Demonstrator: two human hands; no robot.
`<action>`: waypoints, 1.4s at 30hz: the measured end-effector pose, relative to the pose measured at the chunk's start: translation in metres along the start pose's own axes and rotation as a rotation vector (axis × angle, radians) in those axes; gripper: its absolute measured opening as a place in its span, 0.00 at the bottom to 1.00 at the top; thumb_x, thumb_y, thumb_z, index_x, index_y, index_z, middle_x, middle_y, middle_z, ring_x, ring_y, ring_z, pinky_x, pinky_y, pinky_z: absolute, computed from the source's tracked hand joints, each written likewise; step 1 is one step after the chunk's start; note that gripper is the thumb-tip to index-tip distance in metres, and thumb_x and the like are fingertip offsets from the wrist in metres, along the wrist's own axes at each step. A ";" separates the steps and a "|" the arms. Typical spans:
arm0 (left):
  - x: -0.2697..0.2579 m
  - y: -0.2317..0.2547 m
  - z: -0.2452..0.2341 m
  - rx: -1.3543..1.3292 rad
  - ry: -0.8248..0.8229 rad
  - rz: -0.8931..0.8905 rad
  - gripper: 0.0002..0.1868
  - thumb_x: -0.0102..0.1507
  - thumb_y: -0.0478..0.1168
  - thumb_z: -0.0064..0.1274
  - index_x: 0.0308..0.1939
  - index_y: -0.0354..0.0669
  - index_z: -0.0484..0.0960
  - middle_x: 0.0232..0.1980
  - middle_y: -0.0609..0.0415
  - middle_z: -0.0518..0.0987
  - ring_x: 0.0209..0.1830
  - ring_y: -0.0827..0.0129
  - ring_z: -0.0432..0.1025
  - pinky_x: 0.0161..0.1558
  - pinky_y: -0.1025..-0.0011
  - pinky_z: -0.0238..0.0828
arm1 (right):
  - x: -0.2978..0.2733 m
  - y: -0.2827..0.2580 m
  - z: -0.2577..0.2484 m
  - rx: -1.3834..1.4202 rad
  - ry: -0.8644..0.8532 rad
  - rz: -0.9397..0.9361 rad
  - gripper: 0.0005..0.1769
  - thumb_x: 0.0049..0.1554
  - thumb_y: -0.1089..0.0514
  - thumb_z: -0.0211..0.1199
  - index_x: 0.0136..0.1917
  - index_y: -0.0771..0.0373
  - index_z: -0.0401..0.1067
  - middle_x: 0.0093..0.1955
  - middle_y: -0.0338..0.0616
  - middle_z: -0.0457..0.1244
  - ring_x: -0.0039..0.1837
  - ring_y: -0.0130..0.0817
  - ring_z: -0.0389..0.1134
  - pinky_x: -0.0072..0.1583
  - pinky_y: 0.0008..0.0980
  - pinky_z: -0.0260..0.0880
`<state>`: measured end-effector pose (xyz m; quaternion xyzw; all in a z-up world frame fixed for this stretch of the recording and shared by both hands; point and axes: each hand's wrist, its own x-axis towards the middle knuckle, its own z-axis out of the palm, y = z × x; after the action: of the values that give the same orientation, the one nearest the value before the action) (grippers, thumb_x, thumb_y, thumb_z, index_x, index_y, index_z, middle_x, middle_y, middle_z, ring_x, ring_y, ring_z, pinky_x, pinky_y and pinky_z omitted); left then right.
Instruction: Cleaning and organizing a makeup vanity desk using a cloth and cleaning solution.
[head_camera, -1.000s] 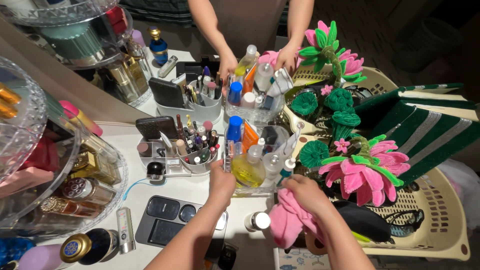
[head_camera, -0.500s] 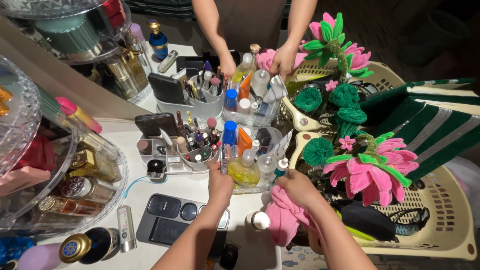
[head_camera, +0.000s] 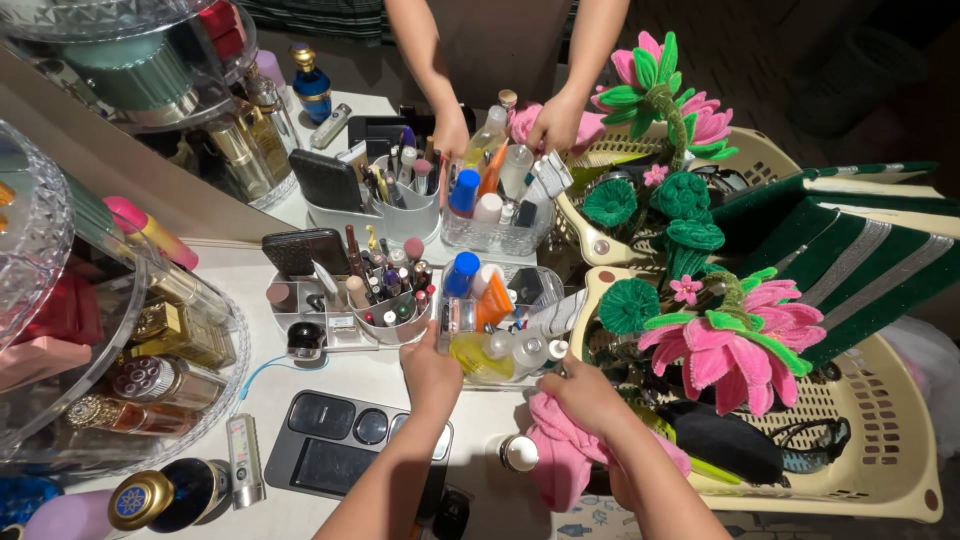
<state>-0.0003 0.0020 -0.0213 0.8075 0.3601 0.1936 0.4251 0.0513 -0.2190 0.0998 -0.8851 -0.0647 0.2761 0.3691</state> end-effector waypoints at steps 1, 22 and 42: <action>-0.001 0.008 -0.008 0.009 -0.027 -0.015 0.31 0.56 0.28 0.51 0.65 0.44 0.78 0.47 0.37 0.75 0.46 0.45 0.74 0.51 0.58 0.70 | -0.002 -0.002 -0.001 -0.008 -0.006 0.021 0.35 0.49 0.49 0.61 0.67 0.69 0.69 0.54 0.61 0.71 0.57 0.45 0.73 0.62 0.35 0.68; -0.014 0.052 -0.072 -0.005 -0.124 -0.007 0.16 0.65 0.38 0.51 0.55 0.38 0.84 0.47 0.40 0.80 0.47 0.48 0.77 0.53 0.60 0.71 | 0.006 0.035 0.004 0.240 -0.211 0.104 0.41 0.49 0.53 0.65 0.69 0.81 0.63 0.72 0.62 0.64 0.69 0.41 0.68 0.68 0.28 0.63; -0.012 0.059 -0.058 -0.104 0.023 -0.063 0.15 0.66 0.40 0.51 0.53 0.40 0.86 0.49 0.44 0.84 0.47 0.52 0.79 0.52 0.62 0.73 | 0.005 -0.010 -0.005 -0.028 -0.045 0.087 0.50 0.49 0.50 0.64 0.79 0.70 0.51 0.72 0.62 0.62 0.71 0.41 0.67 0.70 0.29 0.61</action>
<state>-0.0195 0.0021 0.0602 0.7702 0.3798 0.2080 0.4682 0.0590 -0.2133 0.1080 -0.8857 -0.0383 0.3106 0.3429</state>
